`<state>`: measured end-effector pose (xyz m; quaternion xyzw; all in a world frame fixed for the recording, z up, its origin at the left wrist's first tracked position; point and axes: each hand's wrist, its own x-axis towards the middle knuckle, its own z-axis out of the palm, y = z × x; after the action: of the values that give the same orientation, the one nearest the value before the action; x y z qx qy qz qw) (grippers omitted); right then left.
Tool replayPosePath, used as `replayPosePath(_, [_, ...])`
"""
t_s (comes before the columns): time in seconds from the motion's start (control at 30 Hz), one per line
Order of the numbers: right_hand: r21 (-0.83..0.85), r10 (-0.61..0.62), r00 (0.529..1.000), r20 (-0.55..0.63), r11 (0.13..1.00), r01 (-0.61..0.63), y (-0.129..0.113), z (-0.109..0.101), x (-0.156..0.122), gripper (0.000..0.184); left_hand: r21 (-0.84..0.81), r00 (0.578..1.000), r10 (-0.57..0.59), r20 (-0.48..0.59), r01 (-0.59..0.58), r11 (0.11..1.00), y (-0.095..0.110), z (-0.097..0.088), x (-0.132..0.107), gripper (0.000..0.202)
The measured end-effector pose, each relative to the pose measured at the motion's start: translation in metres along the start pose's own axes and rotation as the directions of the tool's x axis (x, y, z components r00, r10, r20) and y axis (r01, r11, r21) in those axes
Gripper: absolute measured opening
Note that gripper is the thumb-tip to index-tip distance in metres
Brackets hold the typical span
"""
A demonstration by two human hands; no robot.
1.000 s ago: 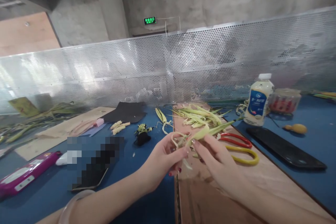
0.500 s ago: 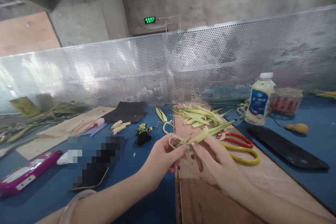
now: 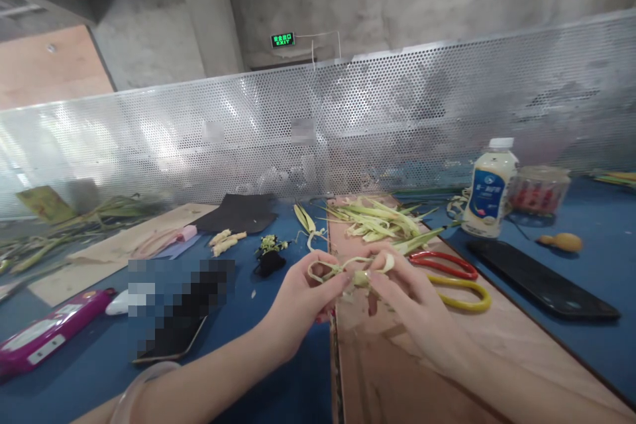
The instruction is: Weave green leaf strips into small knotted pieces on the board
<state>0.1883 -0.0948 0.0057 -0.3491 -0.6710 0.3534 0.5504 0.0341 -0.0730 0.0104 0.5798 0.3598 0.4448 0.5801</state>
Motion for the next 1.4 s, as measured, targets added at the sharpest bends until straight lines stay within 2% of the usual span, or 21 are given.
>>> replayPosePath(0.2, [0.022, 0.068, 0.991, -0.111, 0.998, -0.066, 0.003, 0.002, 0.002, 0.008, -0.032, 0.999, 0.050, -0.019, -0.051, 0.998, -0.002, -0.003, 0.003, 0.020])
replayPosePath(0.3, [-0.070, 0.024, 0.990, -0.136, 0.997, -0.034, 0.014, 0.001, 0.003, 0.033, -0.057, 0.996, 0.078, -0.054, -0.081, 0.995, -0.004, -0.006, 0.005, 0.019])
replayPosePath(0.43, [-0.367, -0.183, 0.983, -0.019, 0.916, 0.164, 0.028, -0.001, 0.005, 0.051, -0.040, 0.990, 0.091, -0.109, -0.096, 0.995, -0.005, -0.008, 0.008, 0.018])
replayPosePath(0.5, [-0.476, -0.201, 0.979, 0.042, 0.857, 0.196, 0.031, -0.002, 0.005, 0.062, -0.022, 0.986, 0.105, -0.129, -0.109, 0.994, -0.006, -0.010, 0.010, 0.017])
replayPosePath(0.6, [-0.599, -0.149, 0.985, 0.090, 0.782, 0.173, 0.033, -0.004, 0.005, 0.076, -0.006, 0.987, 0.099, -0.129, -0.101, 0.995, -0.007, -0.011, 0.013, 0.019])
replayPosePath(0.7, [-0.672, -0.169, 0.979, 0.111, 0.713, 0.199, 0.035, -0.007, 0.008, 0.071, 0.018, 0.990, 0.085, -0.109, -0.084, 0.996, -0.007, -0.011, 0.013, 0.020])
replayPosePath(0.83, [-0.725, -0.275, 0.938, 0.210, 0.600, 0.338, 0.041, -0.012, 0.015, 0.057, 0.093, 0.994, 0.076, -0.082, -0.068, 0.993, -0.005, -0.011, 0.011, 0.021])
replayPosePath(0.93, [-0.684, -0.225, 0.950, 0.218, 0.658, 0.313, 0.040, -0.014, 0.018, 0.047, 0.153, 0.995, 0.073, -0.073, -0.061, 0.986, -0.004, -0.010, 0.010, 0.022])
replayPosePath(1.17, [-0.414, -0.020, 0.996, 0.086, 0.909, 0.054, 0.021, -0.010, 0.013, 0.028, 0.241, 0.997, 0.076, -0.011, -0.071, 0.968, -0.005, -0.008, 0.009, 0.016])
replayPosePath(1.27, [-0.298, 0.099, 0.992, 0.083, 0.952, -0.070, 0.012, -0.009, 0.012, 0.021, 0.239, 0.998, 0.058, 0.010, -0.059, 0.969, -0.003, -0.007, 0.008, 0.016])
replayPosePath(1.4, [-0.176, 0.191, 0.975, 0.110, 0.970, -0.170, 0.007, -0.008, 0.014, 0.026, 0.222, 0.999, 0.038, 0.032, -0.044, 0.974, -0.002, -0.006, 0.007, 0.020])
